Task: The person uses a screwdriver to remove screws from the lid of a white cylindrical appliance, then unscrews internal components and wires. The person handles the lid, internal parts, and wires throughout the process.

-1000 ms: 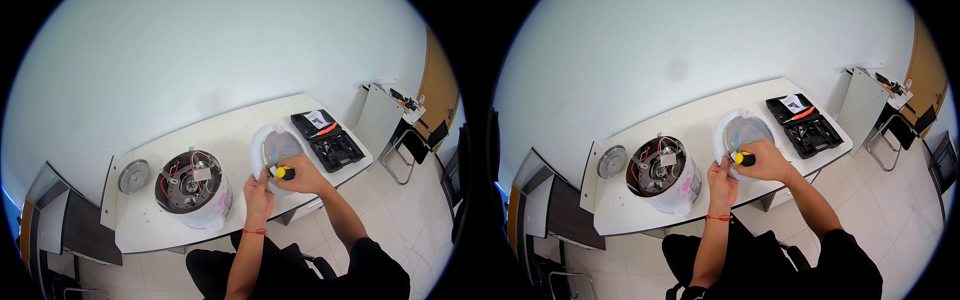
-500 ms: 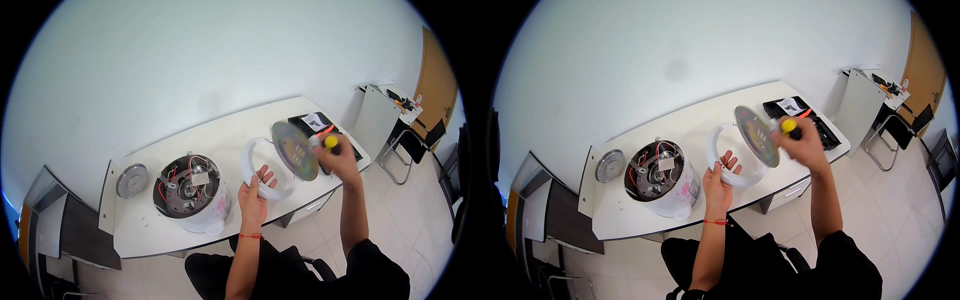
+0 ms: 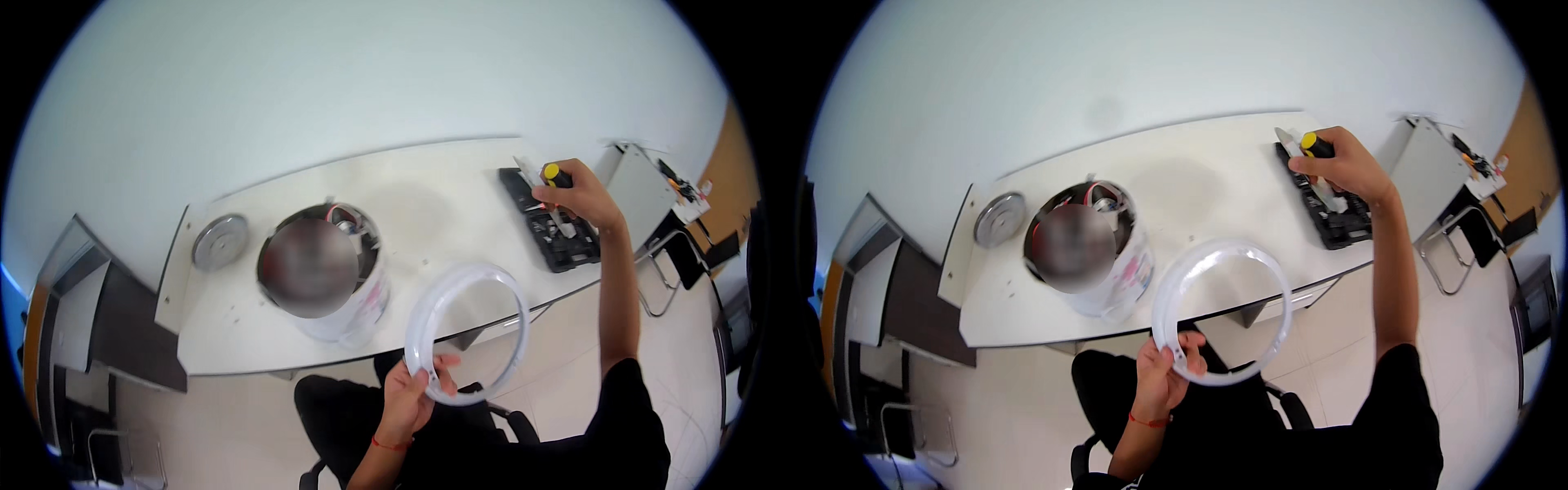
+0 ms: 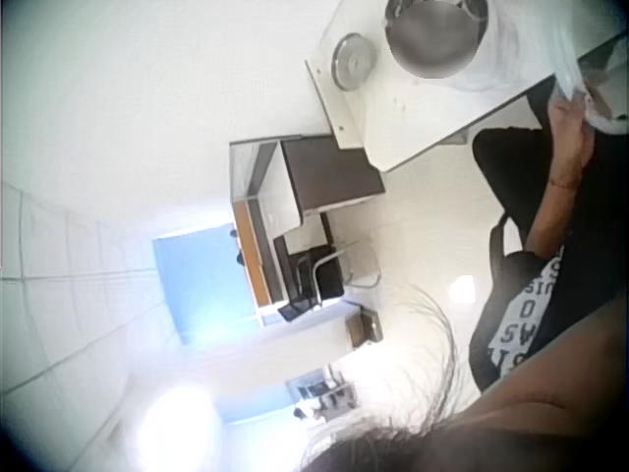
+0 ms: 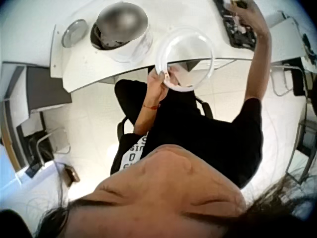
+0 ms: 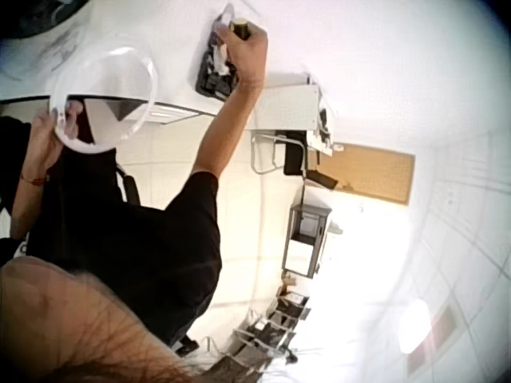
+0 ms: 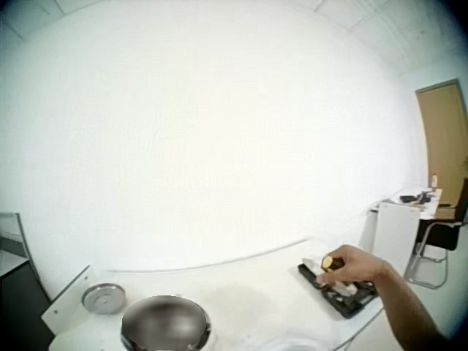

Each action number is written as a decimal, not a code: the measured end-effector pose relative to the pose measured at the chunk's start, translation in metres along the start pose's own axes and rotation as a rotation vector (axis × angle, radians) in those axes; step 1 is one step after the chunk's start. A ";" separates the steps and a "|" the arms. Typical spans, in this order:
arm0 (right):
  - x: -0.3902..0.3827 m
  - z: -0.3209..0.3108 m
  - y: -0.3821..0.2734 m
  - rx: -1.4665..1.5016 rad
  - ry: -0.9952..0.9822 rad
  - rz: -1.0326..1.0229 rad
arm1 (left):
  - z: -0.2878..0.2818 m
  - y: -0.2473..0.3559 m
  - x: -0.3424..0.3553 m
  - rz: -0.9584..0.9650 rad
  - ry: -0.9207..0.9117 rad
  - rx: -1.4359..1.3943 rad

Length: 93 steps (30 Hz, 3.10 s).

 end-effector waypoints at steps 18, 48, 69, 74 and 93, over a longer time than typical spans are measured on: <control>0.045 0.221 0.056 -0.656 -0.528 -0.372 | -0.034 0.217 -0.093 0.615 -0.065 -0.290; 0.020 0.200 -0.109 0.214 -0.290 -0.468 | -0.042 0.271 0.128 0.392 0.456 0.380; 0.000 0.221 -0.090 0.221 -0.176 -0.378 | -0.099 0.272 0.142 0.247 0.456 0.837; -0.009 0.225 -0.092 0.205 -0.139 -0.306 | -0.108 0.271 0.154 0.228 0.402 0.820; -0.052 0.246 -0.082 0.173 0.132 -0.194 | -0.096 0.270 0.186 -0.025 0.273 0.928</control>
Point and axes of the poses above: each hand's wrist, its own x-axis towards the middle knuckle, its own z-axis out of the palm, y = z × x, the point moved 8 cm from there along x, towards the middle knuckle, and after that the axes turned 1 degree about -x, right-handed, at the moved point
